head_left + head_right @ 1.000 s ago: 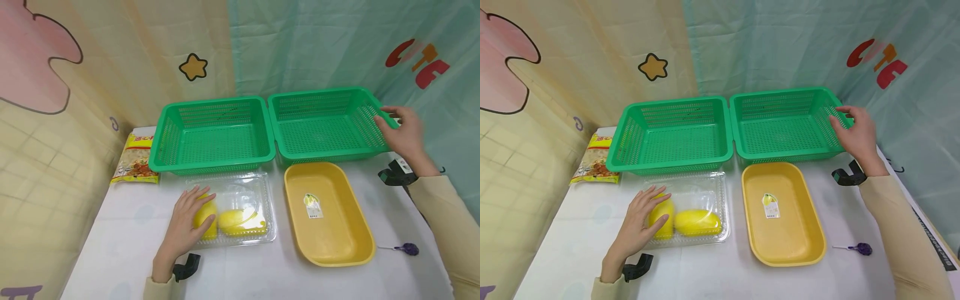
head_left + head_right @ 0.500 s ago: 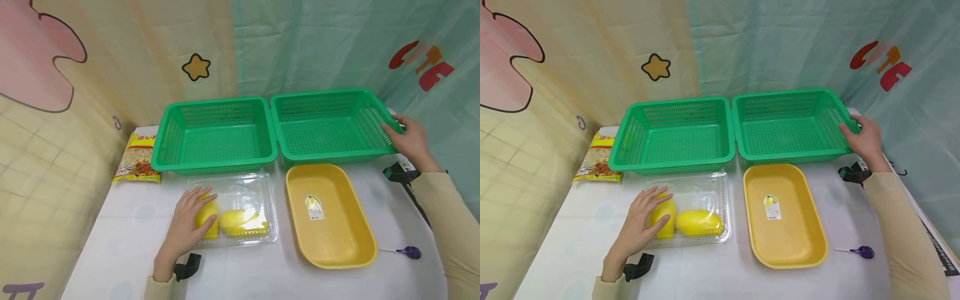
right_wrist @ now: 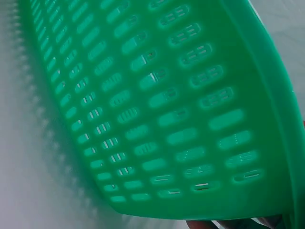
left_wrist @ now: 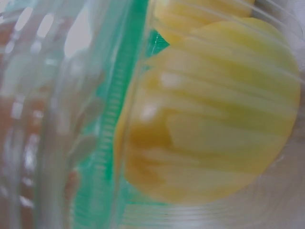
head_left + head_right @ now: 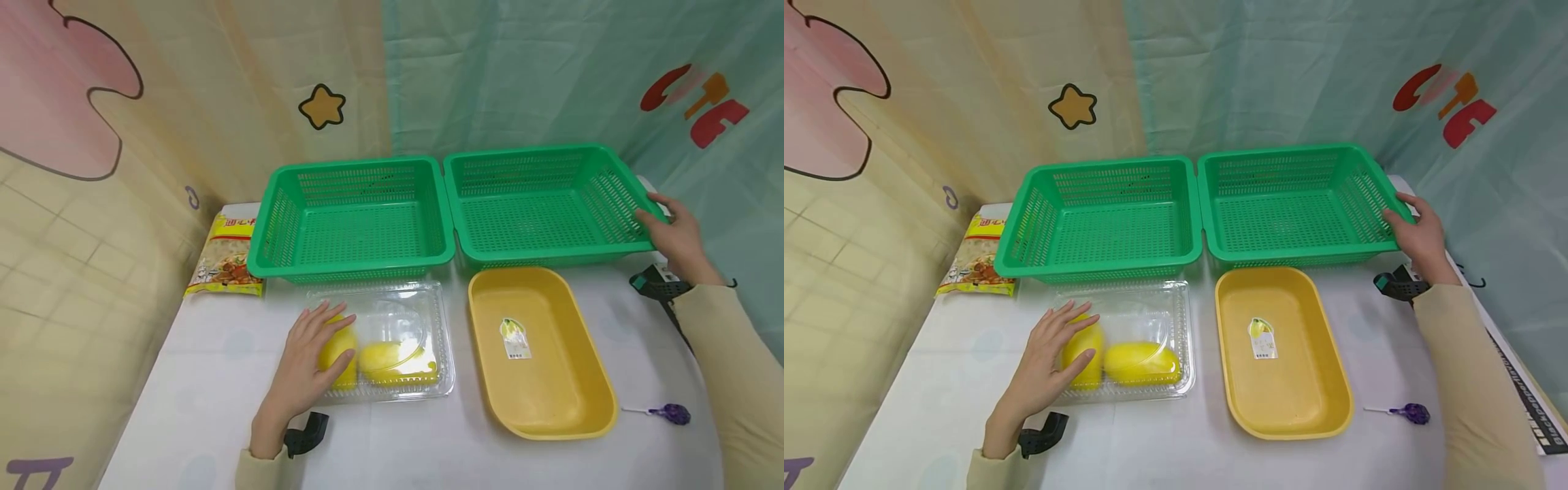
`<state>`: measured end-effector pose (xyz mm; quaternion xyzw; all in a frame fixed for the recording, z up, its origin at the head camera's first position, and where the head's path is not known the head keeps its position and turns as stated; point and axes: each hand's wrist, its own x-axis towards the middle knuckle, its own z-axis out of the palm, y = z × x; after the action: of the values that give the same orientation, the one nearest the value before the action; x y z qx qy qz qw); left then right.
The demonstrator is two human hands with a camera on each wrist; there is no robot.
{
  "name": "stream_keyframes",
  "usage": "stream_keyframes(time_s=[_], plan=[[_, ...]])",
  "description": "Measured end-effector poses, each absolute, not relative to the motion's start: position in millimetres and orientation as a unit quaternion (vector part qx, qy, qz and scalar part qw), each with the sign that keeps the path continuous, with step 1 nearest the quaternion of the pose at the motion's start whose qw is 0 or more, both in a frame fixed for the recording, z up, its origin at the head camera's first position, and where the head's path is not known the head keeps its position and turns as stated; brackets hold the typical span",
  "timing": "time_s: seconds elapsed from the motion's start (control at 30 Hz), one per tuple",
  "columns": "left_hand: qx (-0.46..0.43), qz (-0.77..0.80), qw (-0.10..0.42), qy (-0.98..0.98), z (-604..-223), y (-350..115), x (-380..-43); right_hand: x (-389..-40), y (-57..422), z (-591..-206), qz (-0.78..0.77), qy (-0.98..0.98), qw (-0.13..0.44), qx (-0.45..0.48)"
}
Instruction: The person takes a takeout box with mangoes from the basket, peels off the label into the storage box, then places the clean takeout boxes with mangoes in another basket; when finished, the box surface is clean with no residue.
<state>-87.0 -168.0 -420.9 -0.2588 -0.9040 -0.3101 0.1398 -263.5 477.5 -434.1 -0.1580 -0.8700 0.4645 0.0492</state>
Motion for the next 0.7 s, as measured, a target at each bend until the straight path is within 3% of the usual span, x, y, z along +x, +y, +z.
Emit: stream_keyframes(time_s=[0.37, 0.7], plan=[[-0.253, -0.309, 0.136, -0.907, -421, -168, -86, -255, 463, -425, 0.511, -0.828, 0.062, -0.22], [-0.253, -0.326, 0.124, -0.902, -417, -169, -87, -254, 459, -423, 0.548, -0.806, 0.06, -0.218]])
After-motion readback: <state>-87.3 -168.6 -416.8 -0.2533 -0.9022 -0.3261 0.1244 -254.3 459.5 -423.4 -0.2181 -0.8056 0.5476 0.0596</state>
